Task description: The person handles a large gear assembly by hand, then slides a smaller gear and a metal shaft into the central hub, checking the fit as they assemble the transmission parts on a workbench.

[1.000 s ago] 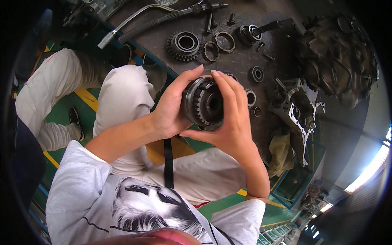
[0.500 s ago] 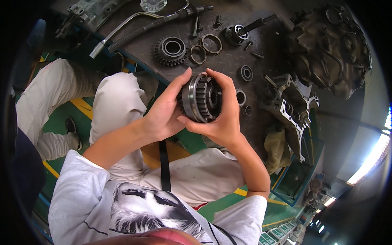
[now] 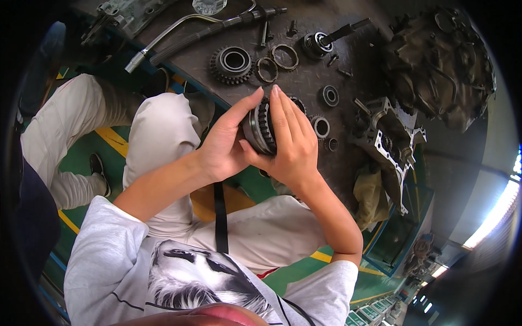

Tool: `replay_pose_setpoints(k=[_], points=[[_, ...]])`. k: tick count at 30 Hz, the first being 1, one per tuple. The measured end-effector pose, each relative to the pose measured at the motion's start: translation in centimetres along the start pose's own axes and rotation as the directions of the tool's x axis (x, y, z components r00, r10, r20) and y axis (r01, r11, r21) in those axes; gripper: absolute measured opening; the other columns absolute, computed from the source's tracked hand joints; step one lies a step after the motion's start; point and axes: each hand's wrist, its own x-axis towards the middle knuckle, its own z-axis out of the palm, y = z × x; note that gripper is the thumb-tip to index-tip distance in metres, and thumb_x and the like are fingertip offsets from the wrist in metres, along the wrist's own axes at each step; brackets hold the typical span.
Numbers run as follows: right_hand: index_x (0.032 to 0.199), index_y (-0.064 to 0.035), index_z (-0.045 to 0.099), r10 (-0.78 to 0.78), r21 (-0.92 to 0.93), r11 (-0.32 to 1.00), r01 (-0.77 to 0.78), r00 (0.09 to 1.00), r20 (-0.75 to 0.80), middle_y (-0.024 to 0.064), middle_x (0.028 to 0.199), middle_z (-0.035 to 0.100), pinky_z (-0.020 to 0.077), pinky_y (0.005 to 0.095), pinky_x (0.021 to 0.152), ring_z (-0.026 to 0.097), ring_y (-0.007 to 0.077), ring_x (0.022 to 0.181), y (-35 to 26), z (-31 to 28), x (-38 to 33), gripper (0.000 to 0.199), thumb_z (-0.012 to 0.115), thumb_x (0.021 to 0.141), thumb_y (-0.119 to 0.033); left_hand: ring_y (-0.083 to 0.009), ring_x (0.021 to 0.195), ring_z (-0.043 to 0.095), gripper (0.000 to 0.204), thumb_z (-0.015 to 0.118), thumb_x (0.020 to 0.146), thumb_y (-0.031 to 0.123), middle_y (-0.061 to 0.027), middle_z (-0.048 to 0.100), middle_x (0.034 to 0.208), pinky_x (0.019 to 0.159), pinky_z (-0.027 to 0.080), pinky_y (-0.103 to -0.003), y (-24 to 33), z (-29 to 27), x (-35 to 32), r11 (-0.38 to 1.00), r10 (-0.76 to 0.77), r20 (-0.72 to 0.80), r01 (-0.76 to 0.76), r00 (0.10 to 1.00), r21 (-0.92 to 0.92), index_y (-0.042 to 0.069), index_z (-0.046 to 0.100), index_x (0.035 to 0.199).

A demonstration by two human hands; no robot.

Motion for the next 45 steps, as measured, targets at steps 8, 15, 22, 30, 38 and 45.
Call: replay_pose_setpoints(k=[8, 15, 22, 30, 38, 45], points=[[0.120, 0.0117, 0.054, -0.112, -0.072, 0.992, 0.104, 0.987, -0.118, 0.0280, 0.119, 0.059, 0.0499, 0.0446, 0.094, 0.059, 0.0412, 0.112, -0.3, 0.5, 0.6, 0.066, 0.080, 0.067, -0.017, -0.0129, 0.093, 0.065, 0.033, 0.049, 0.098, 0.040, -0.0008, 0.067, 0.102, 0.088, 0.052, -0.030, 0.1, -1.1, 0.6, 0.991, 0.010, 0.150, 0.010, 0.989, -0.133, 0.012, 0.062, 0.108], [0.117, 0.0120, 0.056, -0.183, -0.146, 0.974, 0.170, 0.980, -0.080, 0.0277, 0.117, 0.060, 0.0502, 0.0459, 0.093, 0.059, 0.0419, 0.111, -0.5, 0.5, 0.8, 0.060, 0.079, 0.070, -0.019, -0.0130, 0.093, 0.065, 0.033, 0.050, 0.096, 0.042, -0.0008, 0.068, 0.101, 0.088, 0.052, -0.029, 0.2, -1.2, 0.6, 0.989, 0.003, 0.126, 0.016, 0.992, -0.148, 0.012, 0.063, 0.104], [0.124, 0.0071, 0.054, -0.088, 0.056, 0.994, 0.092, 0.993, -0.073, 0.0219, 0.121, 0.061, 0.0458, 0.0455, 0.098, 0.060, 0.0364, 0.111, -0.6, -0.3, 1.8, 0.077, 0.085, 0.062, -0.028, -0.0139, 0.087, 0.065, 0.033, 0.057, 0.092, 0.044, -0.0024, 0.066, 0.097, 0.081, 0.054, -0.030, 0.8, 0.2, -0.2, 0.988, 0.011, 0.018, -0.008, 1.000, -0.157, 0.013, 0.061, 0.102], [0.131, 0.0067, 0.048, 0.146, 0.341, 0.934, -0.104, 0.984, -0.099, 0.0211, 0.130, 0.055, 0.0421, 0.0394, 0.099, 0.055, 0.0335, 0.117, 0.7, -1.9, 1.1, 0.086, 0.085, 0.064, -0.032, -0.0272, 0.105, 0.061, 0.044, 0.055, 0.087, 0.033, -0.0153, 0.063, 0.111, 0.092, 0.050, -0.046, 0.9, -0.4, -0.2, 0.997, 0.069, 0.068, -0.067, 0.995, -0.035, 0.003, 0.054, 0.120], [0.134, 0.0046, 0.045, 0.242, 0.482, 0.852, -0.205, 0.970, -0.016, 0.0183, 0.132, 0.053, 0.0404, 0.0362, 0.100, 0.053, 0.0288, 0.121, 1.0, -3.0, 1.1, 0.086, 0.082, 0.067, -0.033, -0.0279, 0.110, 0.058, 0.054, 0.051, 0.079, 0.030, -0.0172, 0.057, 0.120, 0.098, 0.046, -0.042, 0.6, -1.0, -0.4, 0.999, -0.010, 0.265, -0.001, 0.964, 0.043, 0.002, 0.048, 0.125], [0.132, 0.0035, 0.047, 0.360, 0.583, 0.765, -0.272, 0.932, -0.037, 0.0172, 0.128, 0.056, 0.0376, 0.0360, 0.102, 0.053, 0.0267, 0.120, 1.5, -3.3, 0.4, 0.061, 0.065, 0.083, -0.027, -0.0279, 0.112, 0.057, 0.055, 0.054, 0.078, 0.027, -0.0177, 0.057, 0.121, 0.098, 0.047, -0.042, 0.7, 0.2, -0.7, 0.997, -0.010, 0.269, -0.011, 0.963, 0.076, 0.002, 0.048, 0.126]])
